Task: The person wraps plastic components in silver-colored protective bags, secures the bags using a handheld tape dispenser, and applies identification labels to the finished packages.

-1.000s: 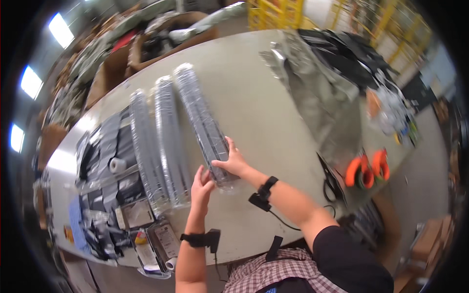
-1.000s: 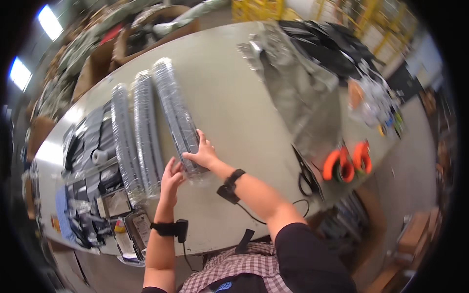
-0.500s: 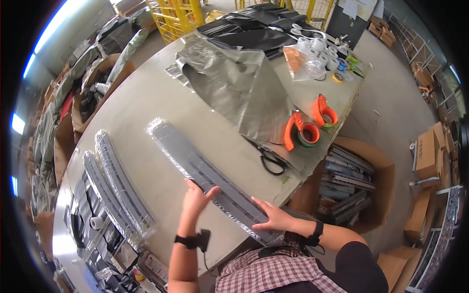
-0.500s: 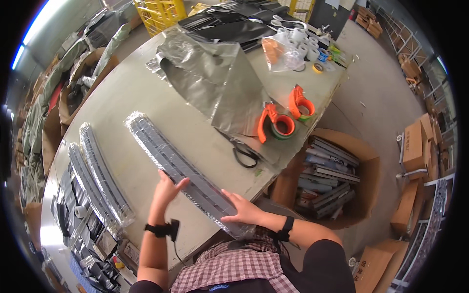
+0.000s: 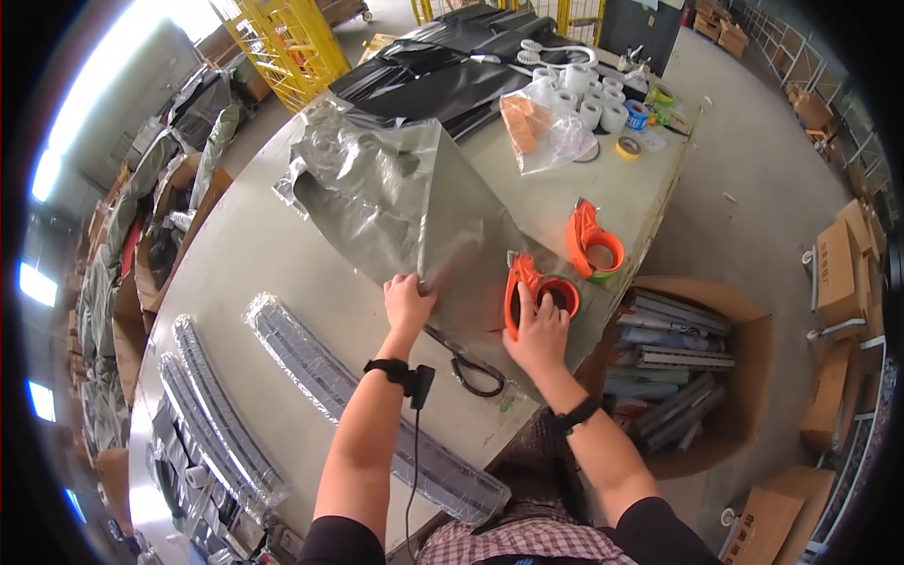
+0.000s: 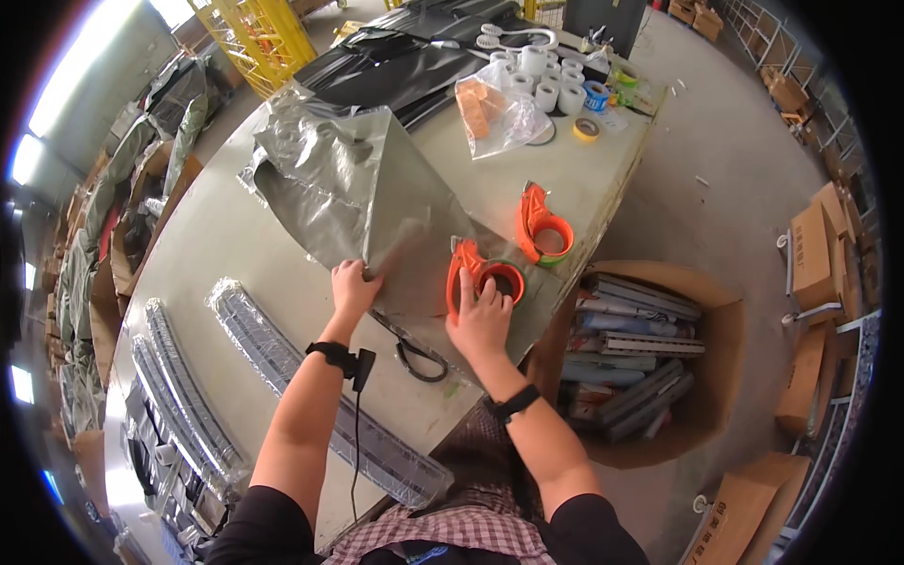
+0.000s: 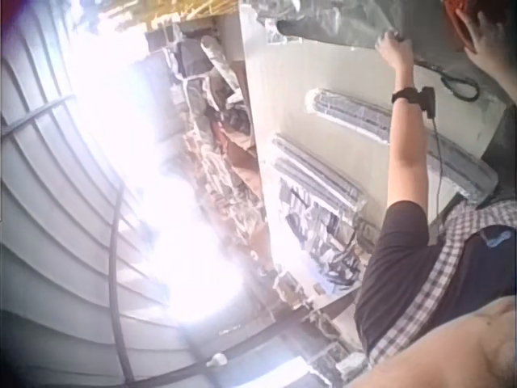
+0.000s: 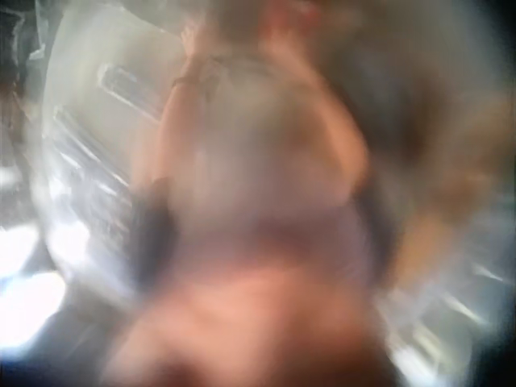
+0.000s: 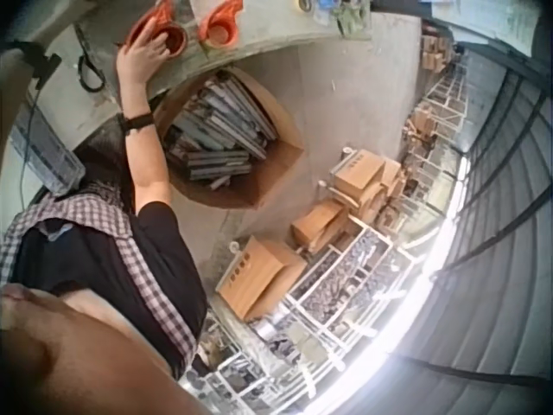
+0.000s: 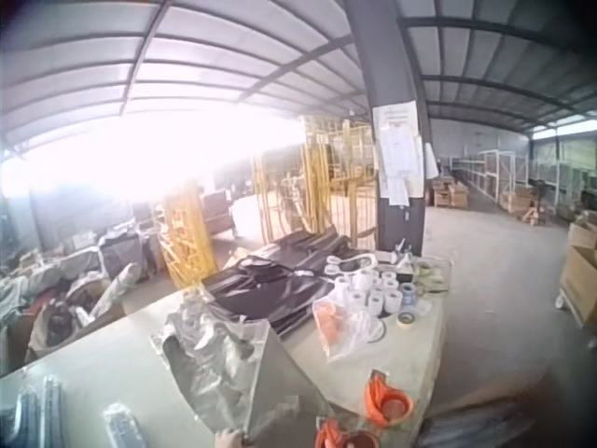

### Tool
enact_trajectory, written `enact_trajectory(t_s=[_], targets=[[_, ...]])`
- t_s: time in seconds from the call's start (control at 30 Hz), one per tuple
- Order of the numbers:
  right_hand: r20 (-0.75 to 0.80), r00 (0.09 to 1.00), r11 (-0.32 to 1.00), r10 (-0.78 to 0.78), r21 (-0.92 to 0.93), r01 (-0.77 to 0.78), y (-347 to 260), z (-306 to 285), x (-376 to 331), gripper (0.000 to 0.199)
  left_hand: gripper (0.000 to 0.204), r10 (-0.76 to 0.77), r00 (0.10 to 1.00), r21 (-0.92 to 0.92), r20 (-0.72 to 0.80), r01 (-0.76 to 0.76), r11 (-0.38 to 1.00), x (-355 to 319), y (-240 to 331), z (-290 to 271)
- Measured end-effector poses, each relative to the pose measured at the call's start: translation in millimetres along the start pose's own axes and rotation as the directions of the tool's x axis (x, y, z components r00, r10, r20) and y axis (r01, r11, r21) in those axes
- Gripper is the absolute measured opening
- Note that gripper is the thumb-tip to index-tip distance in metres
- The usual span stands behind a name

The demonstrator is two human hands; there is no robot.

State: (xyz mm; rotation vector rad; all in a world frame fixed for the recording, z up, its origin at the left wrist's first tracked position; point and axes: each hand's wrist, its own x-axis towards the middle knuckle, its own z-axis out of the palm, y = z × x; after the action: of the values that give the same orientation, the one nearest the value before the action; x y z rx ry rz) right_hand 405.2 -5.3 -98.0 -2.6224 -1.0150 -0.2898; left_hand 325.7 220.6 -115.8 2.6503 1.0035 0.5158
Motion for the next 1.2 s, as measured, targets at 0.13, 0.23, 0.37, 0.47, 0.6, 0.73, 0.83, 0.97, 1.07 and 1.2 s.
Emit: enact_trajectory(t_s=[0.13,0.23,0.37,0.47,0.6,0.73,0.83,0.97,1.07,1.2], targets=[[0.069,0.992,0.946,-0.11,0.313,0.083,32,-36,4,0.07,0.01,-0.256,0.933,-0.65,0.251,0.359,0.67,4,-31,-61],[-0.038,0.985,0.896,-0.167,0.412,0.168,50,-34,8,0.069,0.004,-0.368,0.915,-0.609,-0.168,0.197,0.768,10,-90,-126],[0.161,0.981,0.923,-0.106,0.384,0.036,39,-28,20,0.079,0.025,-0.24,0.753,0.062,-0.613,0.349,0.935,-15,-107,-276],[-0.145,0.939,0.949,-0.312,-0.001,0.315,18,-37,26,0.076,0.028,0.385,0.726,0.684,-0.569,0.16,0.711,-73,-134,-373],[0.34,0.819,0.386,-0.463,0.909,-0.159,-81,-66,38,0.069,0.01,0.337,0.894,0.864,-0.296,0.101,0.493,-213,-126,-419],[0.706,0.378,-0.05,-0.599,0.438,-0.898,-204,-50,43,0.1,0.011,0.408,0.867,0.646,0.286,-0.49,0.586,-279,-18,-367],[0.484,0.461,-0.219,-0.744,0.476,-0.852,-275,-16,68,0.099,0.039,0.13,0.868,0.209,0.48,-0.257,0.943,-340,-1,-320],[0.479,0.789,0.058,-0.384,0.866,-0.497,-361,20,66,0.089,0.057,-0.093,0.875,-0.261,0.475,0.24,0.935,-398,-8,-249],[0.133,0.821,0.552,-0.555,0.797,0.244,-410,51,42,0.084,0.066,-0.268,0.838,-0.644,0.474,0.538,0.543,-396,-7,-217],[0.366,0.659,0.716,-0.657,0.575,0.395,-460,51,14,0.078,0.084,-0.314,0.927,-0.627,0.207,0.372,0.684,-380,-34,-208]])
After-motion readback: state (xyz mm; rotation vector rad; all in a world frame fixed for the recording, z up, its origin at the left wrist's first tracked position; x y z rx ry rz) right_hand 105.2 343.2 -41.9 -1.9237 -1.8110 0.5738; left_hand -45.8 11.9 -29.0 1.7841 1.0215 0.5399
